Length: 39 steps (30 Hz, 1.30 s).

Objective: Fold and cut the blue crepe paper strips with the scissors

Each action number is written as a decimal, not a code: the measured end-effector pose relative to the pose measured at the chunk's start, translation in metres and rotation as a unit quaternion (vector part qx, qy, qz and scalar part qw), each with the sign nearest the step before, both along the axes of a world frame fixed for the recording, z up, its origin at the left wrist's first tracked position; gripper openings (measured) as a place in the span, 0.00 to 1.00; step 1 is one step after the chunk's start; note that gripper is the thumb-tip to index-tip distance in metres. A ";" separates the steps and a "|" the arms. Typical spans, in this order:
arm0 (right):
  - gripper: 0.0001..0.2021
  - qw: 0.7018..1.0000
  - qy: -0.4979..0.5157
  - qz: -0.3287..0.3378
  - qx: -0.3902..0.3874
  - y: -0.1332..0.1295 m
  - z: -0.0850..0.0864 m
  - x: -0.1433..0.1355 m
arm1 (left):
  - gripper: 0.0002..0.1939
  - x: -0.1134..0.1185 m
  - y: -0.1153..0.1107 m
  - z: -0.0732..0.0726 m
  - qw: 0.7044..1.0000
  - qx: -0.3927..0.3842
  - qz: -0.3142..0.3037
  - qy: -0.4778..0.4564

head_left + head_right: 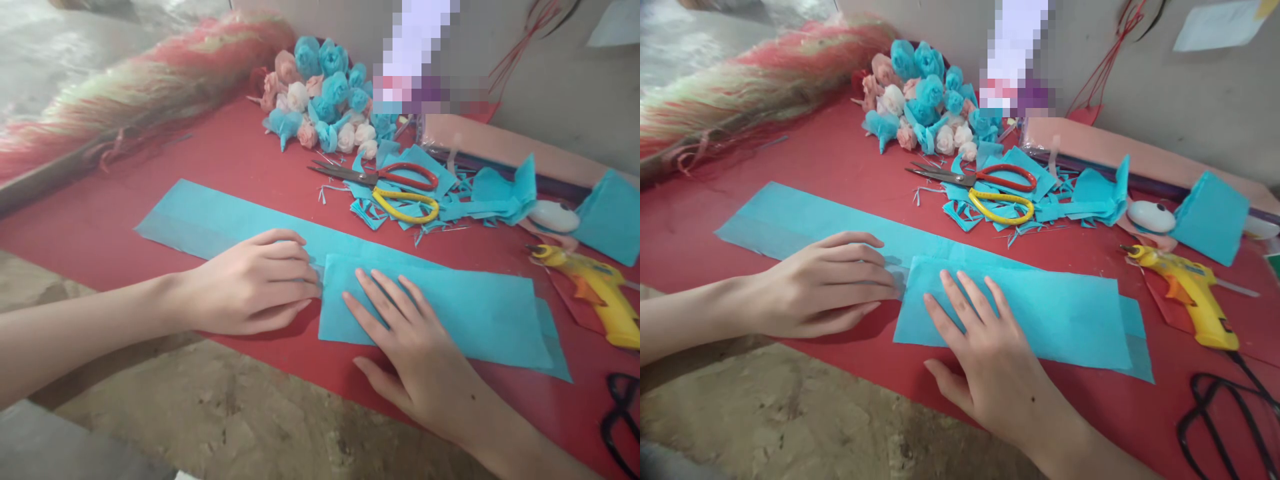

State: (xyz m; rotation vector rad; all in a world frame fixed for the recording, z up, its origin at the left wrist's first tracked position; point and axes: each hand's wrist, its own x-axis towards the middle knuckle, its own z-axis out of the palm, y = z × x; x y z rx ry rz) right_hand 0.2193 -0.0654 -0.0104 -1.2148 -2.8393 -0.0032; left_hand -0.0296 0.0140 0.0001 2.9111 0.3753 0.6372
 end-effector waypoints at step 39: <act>0.31 0.998 -0.021 -0.046 0.035 -0.005 -0.003 0.003 | 0.19 -0.001 -0.001 -0.002 0.987 -0.076 -0.061 0.129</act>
